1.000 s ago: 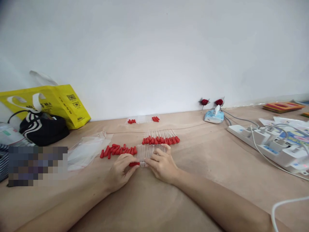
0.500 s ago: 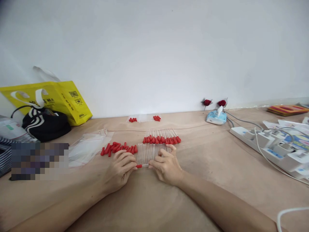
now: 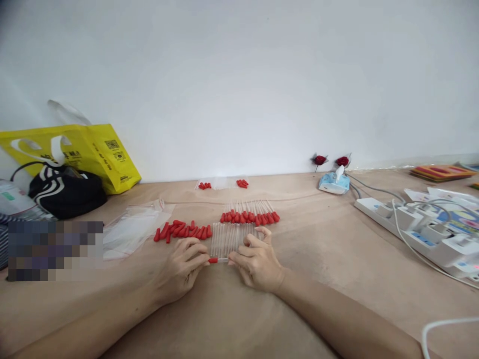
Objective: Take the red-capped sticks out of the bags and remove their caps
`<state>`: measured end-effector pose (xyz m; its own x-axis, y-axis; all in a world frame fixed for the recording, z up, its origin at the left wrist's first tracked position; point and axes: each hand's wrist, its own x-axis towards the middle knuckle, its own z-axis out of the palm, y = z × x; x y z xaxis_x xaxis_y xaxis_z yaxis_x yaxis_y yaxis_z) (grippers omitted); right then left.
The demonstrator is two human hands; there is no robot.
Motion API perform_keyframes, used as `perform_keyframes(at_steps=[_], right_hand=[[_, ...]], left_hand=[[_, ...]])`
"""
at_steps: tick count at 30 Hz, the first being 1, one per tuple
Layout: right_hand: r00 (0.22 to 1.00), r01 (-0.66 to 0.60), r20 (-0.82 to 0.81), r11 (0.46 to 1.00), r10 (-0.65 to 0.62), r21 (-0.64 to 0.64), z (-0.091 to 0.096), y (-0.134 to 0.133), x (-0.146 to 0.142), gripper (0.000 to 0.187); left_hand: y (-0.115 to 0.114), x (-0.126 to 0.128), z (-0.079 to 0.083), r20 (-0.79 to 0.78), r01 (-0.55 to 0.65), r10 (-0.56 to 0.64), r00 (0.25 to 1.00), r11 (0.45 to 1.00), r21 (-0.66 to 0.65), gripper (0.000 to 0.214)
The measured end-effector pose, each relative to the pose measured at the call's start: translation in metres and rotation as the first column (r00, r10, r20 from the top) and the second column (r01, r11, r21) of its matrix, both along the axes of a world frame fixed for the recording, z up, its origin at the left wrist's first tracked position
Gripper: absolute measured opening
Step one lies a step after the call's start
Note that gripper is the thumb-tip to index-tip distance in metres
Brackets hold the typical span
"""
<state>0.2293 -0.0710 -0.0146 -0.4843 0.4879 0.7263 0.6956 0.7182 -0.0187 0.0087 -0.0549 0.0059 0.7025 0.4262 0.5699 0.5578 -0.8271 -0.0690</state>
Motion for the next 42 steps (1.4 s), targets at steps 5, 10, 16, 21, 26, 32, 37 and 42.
perform_keyframes(at_steps=[5, 10, 16, 21, 26, 32, 37, 42], right_hand=[[0.999, -0.026, -0.044, 1.0, 0.025, -0.007, 0.0, -0.001, 0.0, 0.019], [0.998, -0.032, -0.052, 0.999, 0.031, -0.033, -0.001, 0.0, 0.0, 0.019], [0.997, -0.044, -0.064, 0.998, 0.042, -0.038, 0.0, 0.0, 0.001, 0.017], [0.996, -0.052, -0.075, 0.999, 0.051, -0.015, 0.0, 0.0, 0.0, 0.015], [0.992, -0.053, -0.111, 0.999, 0.052, -0.001, 0.001, 0.001, 0.002, 0.016], [0.977, 0.077, -0.199, 0.996, -0.083, -0.038, -0.001, 0.015, 0.006, 0.015], [0.962, 0.136, -0.237, 0.991, -0.135, -0.01, 0.004, 0.029, -0.009, 0.014], [0.961, 0.24, -0.16, 0.968, -0.227, 0.068, 0.01, 0.043, -0.033, 0.014]], left_hand=[[0.0, 0.0, 0.0, 0.013, 0.019, -0.018, 1.0, 1.0, -0.016, 0.017], [0.001, 0.0, -0.002, 0.022, 0.03, -0.03, 0.999, 0.999, -0.013, 0.018], [0.0, 0.0, 0.0, 0.052, 0.053, -0.052, 0.997, 0.999, -0.01, 0.018], [-0.002, 0.001, 0.0, 0.077, 0.039, -0.038, 0.996, 0.999, -0.016, 0.018], [0.001, -0.002, -0.004, 0.087, 0.012, -0.011, 0.996, 1.0, -0.009, 0.018], [0.011, -0.016, -0.003, 0.242, -0.116, 0.141, 0.96, 0.987, -0.114, 0.019], [0.033, -0.027, 0.021, 0.26, -0.322, 0.379, 0.888, 0.917, -0.238, 0.025], [0.065, -0.031, 0.041, 0.101, -0.48, 0.571, 0.814, 0.761, -0.437, 0.033]])
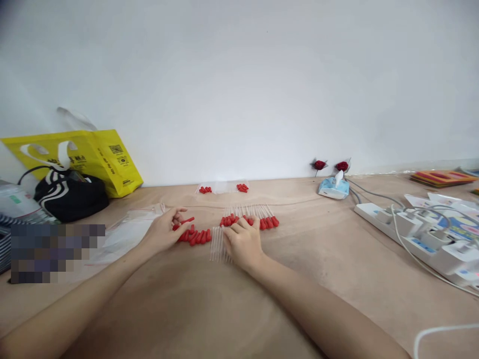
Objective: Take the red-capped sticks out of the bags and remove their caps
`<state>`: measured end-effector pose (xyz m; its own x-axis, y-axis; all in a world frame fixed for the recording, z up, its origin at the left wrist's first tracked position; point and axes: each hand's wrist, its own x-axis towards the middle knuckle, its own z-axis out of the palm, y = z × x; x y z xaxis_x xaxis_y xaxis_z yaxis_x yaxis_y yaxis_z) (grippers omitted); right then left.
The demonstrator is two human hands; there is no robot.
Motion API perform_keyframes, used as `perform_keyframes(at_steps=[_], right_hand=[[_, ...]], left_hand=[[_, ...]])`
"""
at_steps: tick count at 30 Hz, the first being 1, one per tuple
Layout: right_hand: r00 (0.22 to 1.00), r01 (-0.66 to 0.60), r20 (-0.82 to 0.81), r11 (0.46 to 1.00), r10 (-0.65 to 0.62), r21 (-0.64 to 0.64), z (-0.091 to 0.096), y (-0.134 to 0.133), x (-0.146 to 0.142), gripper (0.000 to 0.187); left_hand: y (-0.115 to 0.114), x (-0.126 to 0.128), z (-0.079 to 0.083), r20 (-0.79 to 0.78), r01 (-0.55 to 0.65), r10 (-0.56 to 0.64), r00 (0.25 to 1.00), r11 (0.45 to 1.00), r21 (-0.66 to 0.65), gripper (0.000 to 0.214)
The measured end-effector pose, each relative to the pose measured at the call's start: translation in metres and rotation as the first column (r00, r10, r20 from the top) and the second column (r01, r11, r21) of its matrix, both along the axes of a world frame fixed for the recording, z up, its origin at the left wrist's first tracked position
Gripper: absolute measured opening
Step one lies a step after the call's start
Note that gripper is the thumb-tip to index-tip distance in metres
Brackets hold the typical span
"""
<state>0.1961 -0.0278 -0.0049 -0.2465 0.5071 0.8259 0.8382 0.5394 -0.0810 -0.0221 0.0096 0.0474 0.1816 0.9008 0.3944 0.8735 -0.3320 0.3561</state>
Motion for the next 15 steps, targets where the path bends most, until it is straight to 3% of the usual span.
perform_keyframes(at_steps=[4, 7, 11, 15], right_hand=[[0.982, 0.054, 0.182, 0.998, -0.045, -0.044, -0.003, 0.004, -0.013, 0.017], [0.974, 0.076, 0.221, 0.987, -0.043, -0.143, -0.004, 0.0, -0.016, 0.016], [0.969, 0.066, 0.248, 0.963, 0.001, -0.263, 0.0, -0.009, -0.018, 0.023], [0.966, 0.055, 0.256, 0.945, 0.032, -0.323, 0.004, -0.015, -0.02, 0.031]], left_hand=[[0.012, -0.001, -0.001, -0.143, -0.017, -0.001, 0.99, 0.992, -0.127, 0.026], [0.014, -0.003, -0.004, -0.198, -0.017, -0.019, 0.98, 0.983, -0.182, 0.02], [0.016, 0.001, 0.002, -0.176, -0.043, 0.02, 0.984, 0.991, -0.125, 0.029], [0.024, 0.022, 0.009, -0.103, 0.041, -0.059, 0.993, 0.986, -0.163, 0.028]])
